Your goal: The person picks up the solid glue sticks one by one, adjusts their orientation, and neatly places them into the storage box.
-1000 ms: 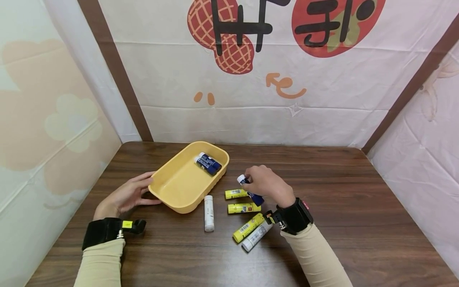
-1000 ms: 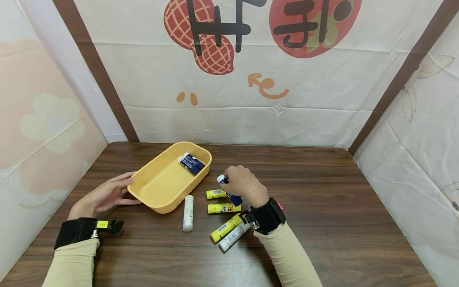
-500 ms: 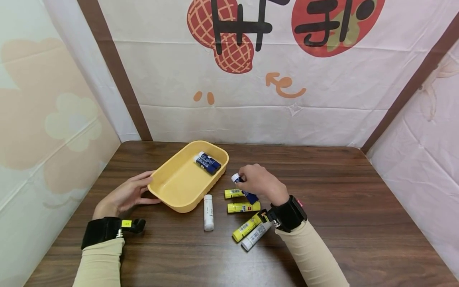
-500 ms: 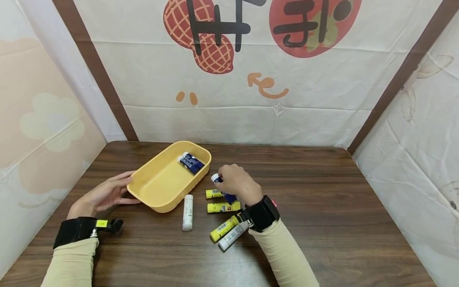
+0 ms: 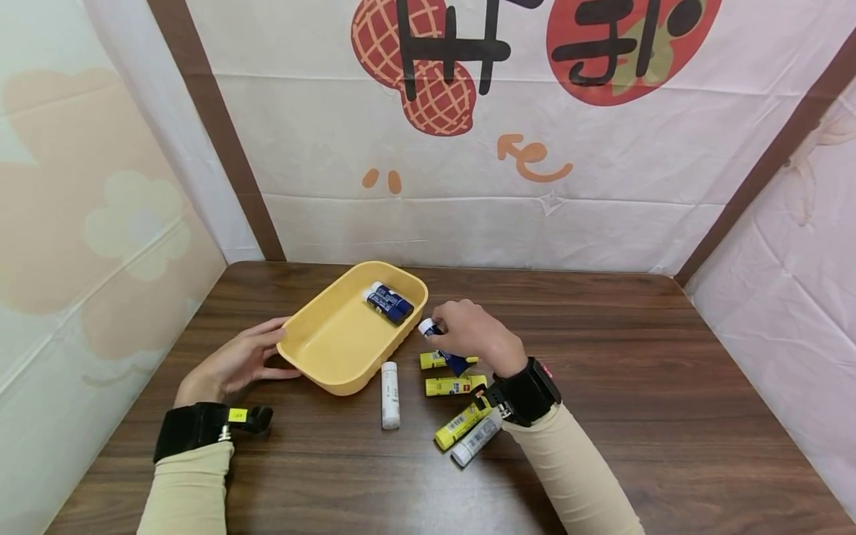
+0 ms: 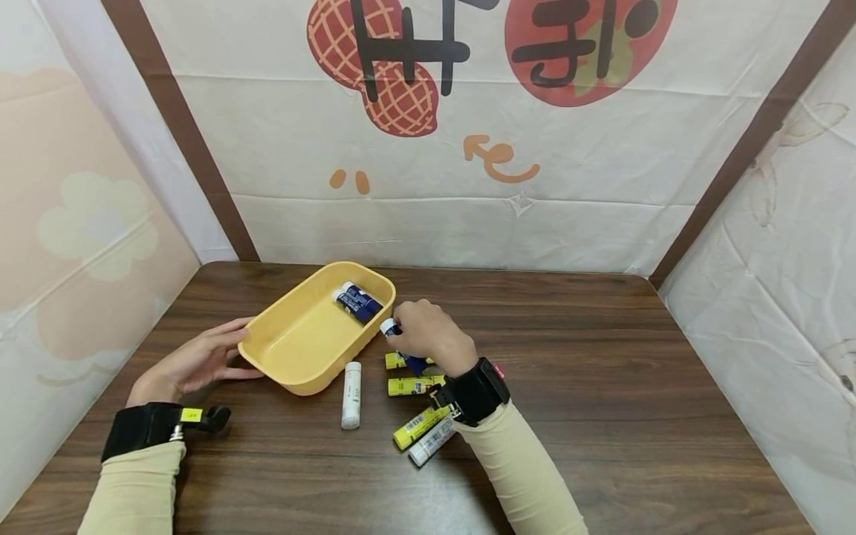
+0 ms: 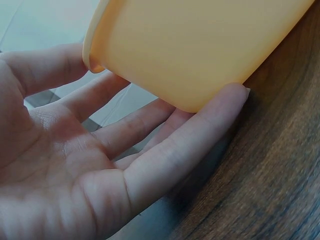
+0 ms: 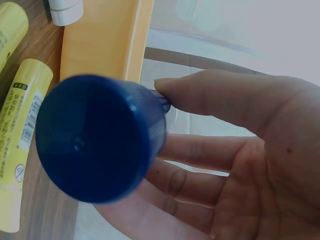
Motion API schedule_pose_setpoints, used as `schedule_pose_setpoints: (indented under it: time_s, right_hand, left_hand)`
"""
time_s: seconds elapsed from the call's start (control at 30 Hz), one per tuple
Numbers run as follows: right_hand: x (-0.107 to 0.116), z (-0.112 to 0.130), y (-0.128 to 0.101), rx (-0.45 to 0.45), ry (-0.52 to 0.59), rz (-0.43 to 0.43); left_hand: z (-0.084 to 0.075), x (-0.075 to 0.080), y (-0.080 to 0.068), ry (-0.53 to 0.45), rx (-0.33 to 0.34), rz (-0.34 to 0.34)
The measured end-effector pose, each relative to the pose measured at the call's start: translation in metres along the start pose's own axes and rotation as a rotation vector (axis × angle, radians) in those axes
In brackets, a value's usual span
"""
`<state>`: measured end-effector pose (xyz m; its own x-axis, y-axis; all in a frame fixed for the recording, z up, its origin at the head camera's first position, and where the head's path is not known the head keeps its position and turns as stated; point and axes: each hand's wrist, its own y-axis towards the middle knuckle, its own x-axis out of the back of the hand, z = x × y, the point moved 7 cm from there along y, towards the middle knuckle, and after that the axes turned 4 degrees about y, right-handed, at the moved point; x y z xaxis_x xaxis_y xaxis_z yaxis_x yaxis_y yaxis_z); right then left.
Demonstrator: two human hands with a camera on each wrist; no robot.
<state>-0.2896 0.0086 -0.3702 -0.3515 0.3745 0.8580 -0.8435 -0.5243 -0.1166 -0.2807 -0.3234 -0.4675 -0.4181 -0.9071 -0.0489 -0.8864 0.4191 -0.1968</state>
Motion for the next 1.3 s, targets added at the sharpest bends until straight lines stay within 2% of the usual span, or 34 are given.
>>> schedule_pose_setpoints:
  time_s: [0.4,0.83,1.3]
  right_hand:
    - [0.002,0.012,0.009,0.005,-0.008,0.023]
    - [0.004,0.022,0.015,0.017,-0.041,0.028]
    - [0.006,0.032,0.023,-0.002,-0.040,0.021]
  left_hand:
    - [0.000,0.000,-0.001,0.003,0.006,-0.011]
    - [-0.001,-0.001,-0.002,0.059,0.004,-0.022]
    - [0.000,0.000,-0.001,0.045,0.006,-0.017]
